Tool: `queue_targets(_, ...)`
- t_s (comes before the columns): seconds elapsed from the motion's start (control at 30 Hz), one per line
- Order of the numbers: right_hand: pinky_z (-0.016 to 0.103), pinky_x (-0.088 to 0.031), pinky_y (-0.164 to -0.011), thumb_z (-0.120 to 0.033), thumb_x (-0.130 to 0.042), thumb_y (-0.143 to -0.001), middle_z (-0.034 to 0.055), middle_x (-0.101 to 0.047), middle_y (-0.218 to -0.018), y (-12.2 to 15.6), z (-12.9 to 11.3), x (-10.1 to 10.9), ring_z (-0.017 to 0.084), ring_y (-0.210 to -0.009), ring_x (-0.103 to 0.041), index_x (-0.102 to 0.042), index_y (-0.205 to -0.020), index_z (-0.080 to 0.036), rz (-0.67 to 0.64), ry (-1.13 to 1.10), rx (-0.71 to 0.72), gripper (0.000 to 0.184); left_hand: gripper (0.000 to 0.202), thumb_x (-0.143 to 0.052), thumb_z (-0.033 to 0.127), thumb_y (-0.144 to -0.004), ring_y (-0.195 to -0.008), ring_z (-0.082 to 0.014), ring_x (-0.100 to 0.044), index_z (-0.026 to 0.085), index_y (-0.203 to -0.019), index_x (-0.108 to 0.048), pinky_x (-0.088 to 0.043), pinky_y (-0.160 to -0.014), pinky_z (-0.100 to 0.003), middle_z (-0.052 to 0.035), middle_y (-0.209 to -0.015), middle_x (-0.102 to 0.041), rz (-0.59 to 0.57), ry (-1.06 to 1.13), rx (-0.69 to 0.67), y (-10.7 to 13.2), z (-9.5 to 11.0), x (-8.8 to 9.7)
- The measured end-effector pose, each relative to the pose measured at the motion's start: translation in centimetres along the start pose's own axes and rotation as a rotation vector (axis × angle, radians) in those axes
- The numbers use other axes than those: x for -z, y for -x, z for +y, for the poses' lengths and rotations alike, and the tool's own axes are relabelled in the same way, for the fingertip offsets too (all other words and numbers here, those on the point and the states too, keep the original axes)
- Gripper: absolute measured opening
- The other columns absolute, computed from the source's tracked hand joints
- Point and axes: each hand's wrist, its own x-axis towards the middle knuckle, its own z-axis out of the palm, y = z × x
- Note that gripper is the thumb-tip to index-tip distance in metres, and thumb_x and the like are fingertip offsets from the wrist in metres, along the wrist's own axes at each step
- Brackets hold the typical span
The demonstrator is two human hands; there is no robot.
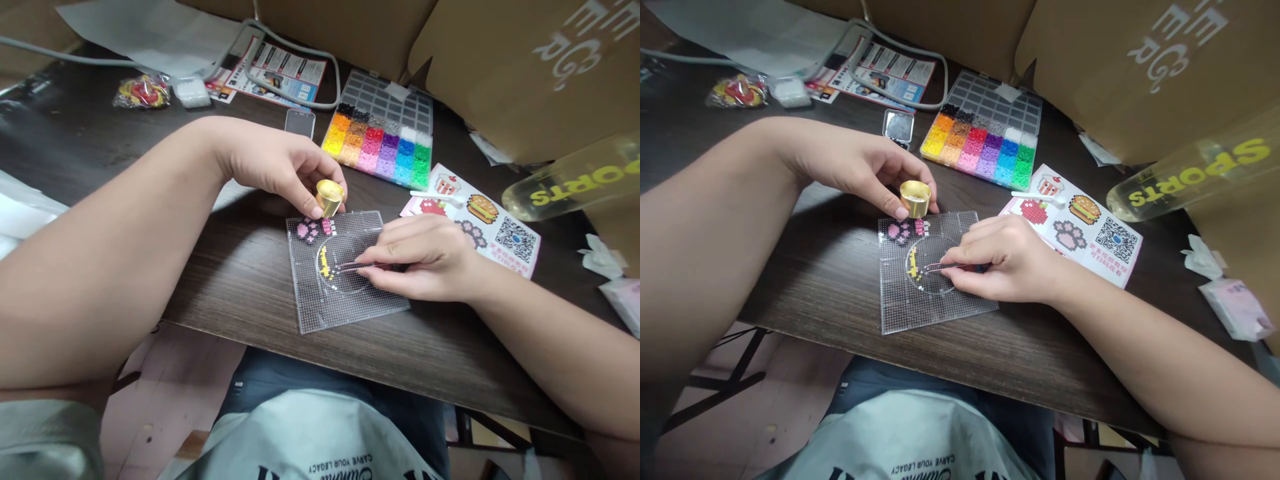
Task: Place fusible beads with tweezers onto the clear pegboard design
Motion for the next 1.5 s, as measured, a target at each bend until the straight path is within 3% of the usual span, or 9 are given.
queue_targets(0.3,0.028,-0.05,-0.057,-0.015,-0.075,-0.097,0.0041,-0.079,-0.075,-0.2,0.0,0.2,0.014,-0.063,-0.068,-0.082,-0.103,-0.018,-0.024,-0.02,-0.007,0.01,0.048,-0.078,0.027,-0.084,-0.104,-0.0224,-0.071,0.009,-0.129,-0.071,-0.054,-0.091,-0.032,-0.011,-0.123,-0.079,0.006,-0.009,0.005,0.0,0.0,0.0)
queue_targets(0.47,0.027,-0.051,-0.06,-0.014,-0.074,-0.098,0.0039,-0.079,-0.077,-0.4,0.0,0.5,0.013,-0.063,-0.067,-0.083,-0.103,-0.018,-0.056,-0.035,-0.028,0.011,0.05,-0.077,0.025,-0.084,-0.101,-0.024,-0.071,0.008,-0.13,-0.07,-0.054,-0.095,-0.039,-0.014,-0.12,-0.079,0.002,-0.004,0.004,0.0,0.1,0.0)
queue_targets(0.93,0.024,-0.051,-0.061,-0.017,-0.075,-0.099,0.003,-0.08,-0.077,-1.0,0.0,0.9,0.011,-0.063,-0.068,-0.084,-0.101,-0.019,-0.101,-0.042,-0.04,0.01,0.049,-0.076,0.025,-0.087,-0.094,-0.0196,-0.071,0.007,-0.132,-0.067,-0.053,-0.087,-0.032,-0.0118,-0.116,-0.081,-0.03,0.017,-0.009,0.1,-0.1,-0.1)
queue_targets(1.13,0.024,-0.052,-0.061,-0.018,-0.074,-0.1,0.003,-0.08,-0.077,-1.1,-0.1,1.0,0.012,-0.064,-0.069,-0.084,-0.102,-0.019,-0.124,-0.027,-0.042,0.01,0.047,-0.077,0.023,-0.087,-0.094,-0.0194,-0.069,0.01,-0.131,-0.069,-0.052,-0.093,-0.035,-0.0105,-0.116,-0.081,-0.026,0.034,0.004,0.0,-0.1,0.0)
queue_targets(1.5,0.026,-0.053,-0.063,-0.019,-0.075,-0.099,0.0044,-0.082,-0.081,-1.0,0.0,0.7,0.013,-0.066,-0.07,-0.084,-0.103,-0.017,-0.112,-0.056,-0.034,0.01,0.048,-0.078,0.029,-0.085,-0.109,-0.0238,-0.071,0.01,-0.128,-0.07,-0.054,-0.094,-0.032,-0.0113,-0.124,-0.079,-0.011,-0.022,-0.019,0.0,-0.2,0.2)
